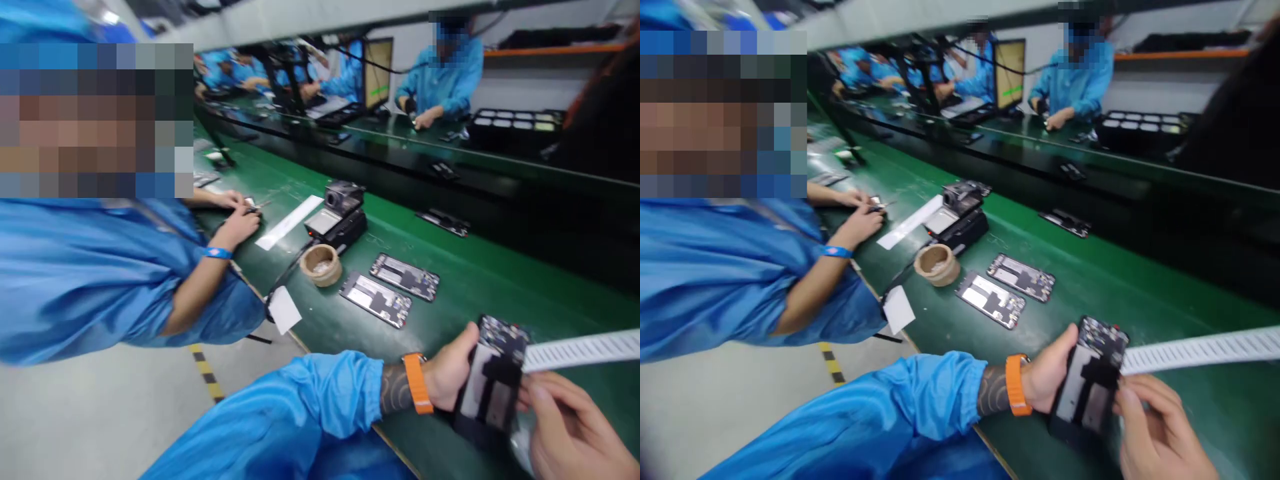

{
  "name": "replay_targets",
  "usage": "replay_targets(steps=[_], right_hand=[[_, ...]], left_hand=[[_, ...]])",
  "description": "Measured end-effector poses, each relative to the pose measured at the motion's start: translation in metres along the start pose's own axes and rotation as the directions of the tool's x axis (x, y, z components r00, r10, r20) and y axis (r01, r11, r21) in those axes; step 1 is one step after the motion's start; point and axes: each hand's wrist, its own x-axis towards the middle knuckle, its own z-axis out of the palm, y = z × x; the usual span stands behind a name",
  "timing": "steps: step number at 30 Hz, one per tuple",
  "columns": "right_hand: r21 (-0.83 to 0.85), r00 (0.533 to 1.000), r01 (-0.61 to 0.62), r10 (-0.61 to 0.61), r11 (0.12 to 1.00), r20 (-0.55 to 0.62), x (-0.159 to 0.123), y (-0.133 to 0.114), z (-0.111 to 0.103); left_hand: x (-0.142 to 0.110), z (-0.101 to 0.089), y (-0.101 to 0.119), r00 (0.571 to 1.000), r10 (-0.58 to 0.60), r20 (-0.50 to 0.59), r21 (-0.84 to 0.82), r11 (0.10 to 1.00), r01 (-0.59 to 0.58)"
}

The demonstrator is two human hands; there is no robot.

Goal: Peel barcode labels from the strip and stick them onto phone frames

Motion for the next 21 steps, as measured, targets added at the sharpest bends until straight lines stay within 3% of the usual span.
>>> replay_targets(steps=[3, 9, 21], right_hand=[[0.038, 0.998, 0.035, -0.037, 0.999, 0.044, -0.001, -0.015, 0.000], [0.066, 0.993, 0.054, -0.060, 0.996, 0.100, 0.001, -0.013, 0.000], [0.118, 0.989, 0.095, -0.108, 0.988, 0.102, 0.001, -0.020, 0.002]], left_hand=[[-0.013, 0.013, 0.015, 0.998, -0.051, 0.030, -0.073, 0.996, 0.053], [-0.029, 0.034, 0.034, 0.998, -0.040, 0.040, -0.046, 0.998, 0.042], [-0.034, 0.040, 0.033, 0.999, 0.035, -0.025, -0.058, 0.998, -0.036]])
